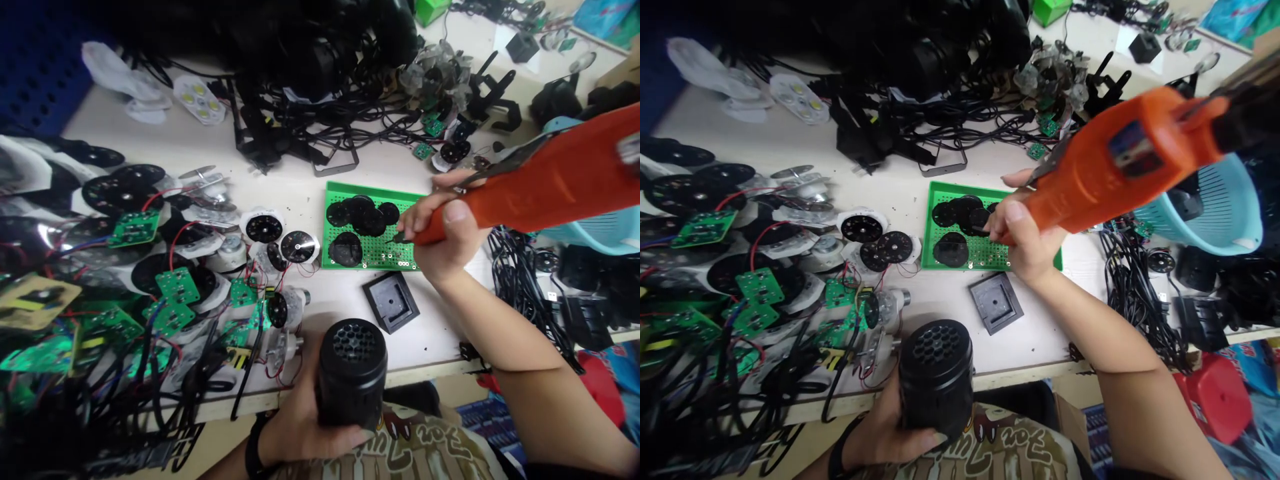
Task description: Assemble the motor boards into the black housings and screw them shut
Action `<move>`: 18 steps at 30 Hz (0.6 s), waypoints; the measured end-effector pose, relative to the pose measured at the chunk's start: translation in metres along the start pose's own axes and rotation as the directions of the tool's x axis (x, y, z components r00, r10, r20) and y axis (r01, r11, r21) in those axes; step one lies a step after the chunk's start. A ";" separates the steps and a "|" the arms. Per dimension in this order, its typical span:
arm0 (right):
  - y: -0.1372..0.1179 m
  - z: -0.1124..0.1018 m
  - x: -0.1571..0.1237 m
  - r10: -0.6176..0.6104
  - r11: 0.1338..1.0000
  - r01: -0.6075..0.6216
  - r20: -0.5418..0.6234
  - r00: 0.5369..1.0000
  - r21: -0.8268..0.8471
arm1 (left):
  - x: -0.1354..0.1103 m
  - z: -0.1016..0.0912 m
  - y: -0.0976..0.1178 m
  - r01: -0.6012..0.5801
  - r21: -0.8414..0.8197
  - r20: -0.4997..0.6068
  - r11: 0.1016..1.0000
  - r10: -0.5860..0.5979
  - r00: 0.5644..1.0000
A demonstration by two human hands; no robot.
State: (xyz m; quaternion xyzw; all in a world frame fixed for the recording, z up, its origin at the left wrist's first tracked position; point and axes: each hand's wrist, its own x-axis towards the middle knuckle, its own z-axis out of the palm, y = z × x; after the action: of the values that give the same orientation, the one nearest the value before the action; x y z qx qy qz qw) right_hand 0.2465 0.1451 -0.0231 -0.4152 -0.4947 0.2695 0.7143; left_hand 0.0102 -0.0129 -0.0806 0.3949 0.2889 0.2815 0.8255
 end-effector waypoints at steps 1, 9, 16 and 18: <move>-0.002 -0.003 0.003 -0.013 1.000 0.013 -0.018 1.000 0.006 | 0.000 0.000 0.000 0.015 -0.033 0.025 0.999 -0.014 1.000; -0.010 -0.003 -0.004 0.010 0.982 -0.013 0.019 1.000 0.188 | -0.007 -0.005 -0.010 -0.020 0.053 -0.035 0.998 0.021 0.999; 0.005 0.001 -0.026 0.125 0.973 -0.160 0.206 0.971 0.164 | -0.006 -0.005 -0.009 0.000 0.005 0.031 1.000 -0.001 1.000; 0.009 -0.002 -0.029 0.145 0.976 -0.175 0.211 0.967 0.129 | -0.005 -0.005 -0.008 -0.010 0.006 0.028 1.000 0.010 1.000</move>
State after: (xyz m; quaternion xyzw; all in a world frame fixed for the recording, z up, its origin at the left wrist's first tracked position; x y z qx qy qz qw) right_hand 0.2377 0.1255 -0.0450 -0.3708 -0.5079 0.4025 0.6652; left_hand 0.0050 -0.0179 -0.0881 0.4029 0.2760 0.2792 0.8268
